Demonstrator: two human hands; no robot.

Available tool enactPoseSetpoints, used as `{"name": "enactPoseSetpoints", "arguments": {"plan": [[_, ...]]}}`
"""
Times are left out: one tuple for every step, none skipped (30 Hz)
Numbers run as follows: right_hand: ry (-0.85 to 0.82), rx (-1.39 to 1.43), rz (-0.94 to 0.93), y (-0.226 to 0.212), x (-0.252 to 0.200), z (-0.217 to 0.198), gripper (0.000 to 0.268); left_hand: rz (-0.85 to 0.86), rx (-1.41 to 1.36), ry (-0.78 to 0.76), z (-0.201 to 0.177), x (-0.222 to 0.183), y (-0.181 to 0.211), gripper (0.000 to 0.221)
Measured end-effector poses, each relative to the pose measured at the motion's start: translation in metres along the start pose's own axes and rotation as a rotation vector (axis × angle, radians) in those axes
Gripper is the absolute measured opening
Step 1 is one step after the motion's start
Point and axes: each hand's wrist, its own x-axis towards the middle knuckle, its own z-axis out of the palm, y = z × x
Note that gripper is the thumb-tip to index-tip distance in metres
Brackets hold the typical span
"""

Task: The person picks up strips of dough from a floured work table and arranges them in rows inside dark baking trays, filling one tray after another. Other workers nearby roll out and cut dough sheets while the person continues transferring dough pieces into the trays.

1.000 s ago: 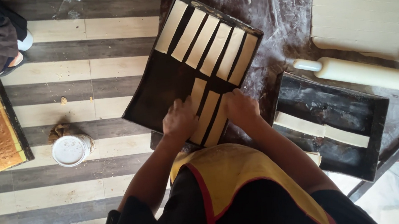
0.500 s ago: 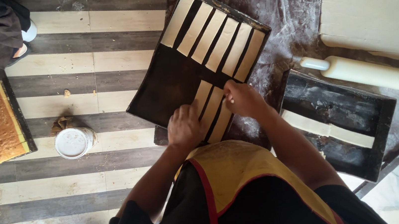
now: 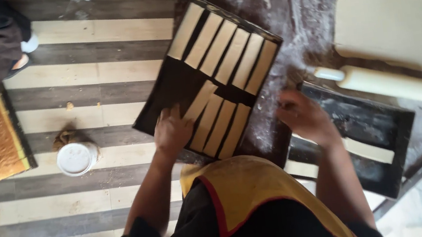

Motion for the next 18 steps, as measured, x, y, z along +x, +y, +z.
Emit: {"name": "enactPoseSetpoints", "arguments": {"plan": [[0.035,-0.018,0.126,0.015,-0.008,-0.002,0.053,-0.041,0.068,0.029,-0.005,0.005,0.008,0.069],[0.07,-0.039,0.254,0.032,-0.017,-0.005,0.06,-0.082,0.134,0.054,-0.009,0.01,0.017,0.068],[0.061,-0.042,0.243,0.075,-0.025,0.005,0.06,-0.095,0.137,0.06,-0.008,0.013,0.021,0.068],[0.19,-0.184,0.248,0.118,-0.032,0.014,0.062,-0.095,0.14,0.014,-0.006,0.017,0.026,0.067],[0.321,-0.324,0.249,0.162,-0.038,0.022,0.064,-0.096,0.143,-0.032,-0.005,0.021,0.031,0.067],[0.317,-0.325,0.233,0.175,-0.048,0.024,0.064,-0.108,0.146,-0.021,-0.008,0.022,0.032,0.067],[0.221,-0.303,0.437,0.19,-0.056,0.025,0.068,-0.148,0.138,-0.078,-0.011,0.023,0.034,0.066],[0.126,-0.278,0.651,0.206,-0.071,0.027,0.072,-0.179,0.128,-0.145,-0.012,0.023,0.037,0.066],[0.124,-0.278,0.648,0.222,-0.076,0.035,0.072,-0.183,0.129,-0.143,-0.015,0.022,0.037,0.066],[0.092,-0.274,0.712,0.238,-0.082,0.043,0.073,-0.206,0.132,-0.176,-0.018,0.021,0.038,0.068],[0.061,-0.269,0.777,0.254,-0.088,0.051,0.075,-0.229,0.136,-0.21,-0.02,0.02,0.039,0.069],[0.06,-0.27,0.772,0.28,-0.091,0.066,0.075,-0.232,0.137,-0.206,-0.02,0.016,0.036,0.069],[0.068,-0.281,0.78,0.305,-0.095,0.082,0.078,-0.23,0.146,-0.221,-0.022,0.013,0.034,0.072],[0.079,-0.288,0.789,0.33,-0.098,0.099,0.082,-0.223,0.158,-0.236,-0.024,0.011,0.032,0.074],[0.08,-0.284,0.787,0.346,-0.107,0.105,0.082,-0.222,0.162,-0.233,-0.021,0.007,0.035,0.074],[0.116,-0.29,0.773,0.361,-0.11,0.113,0.084,-0.235,0.169,-0.245,-0.022,0.006,0.036,0.074],[0.152,-0.296,0.759,0.375,-0.113,0.121,0.086,-0.247,0.175,-0.257,-0.024,0.004,0.038,0.075],[0.153,-0.289,0.732,0.398,-0.113,0.124,0.086,-0.258,0.187,-0.234,-0.017,0.005,0.037,0.075]]}}
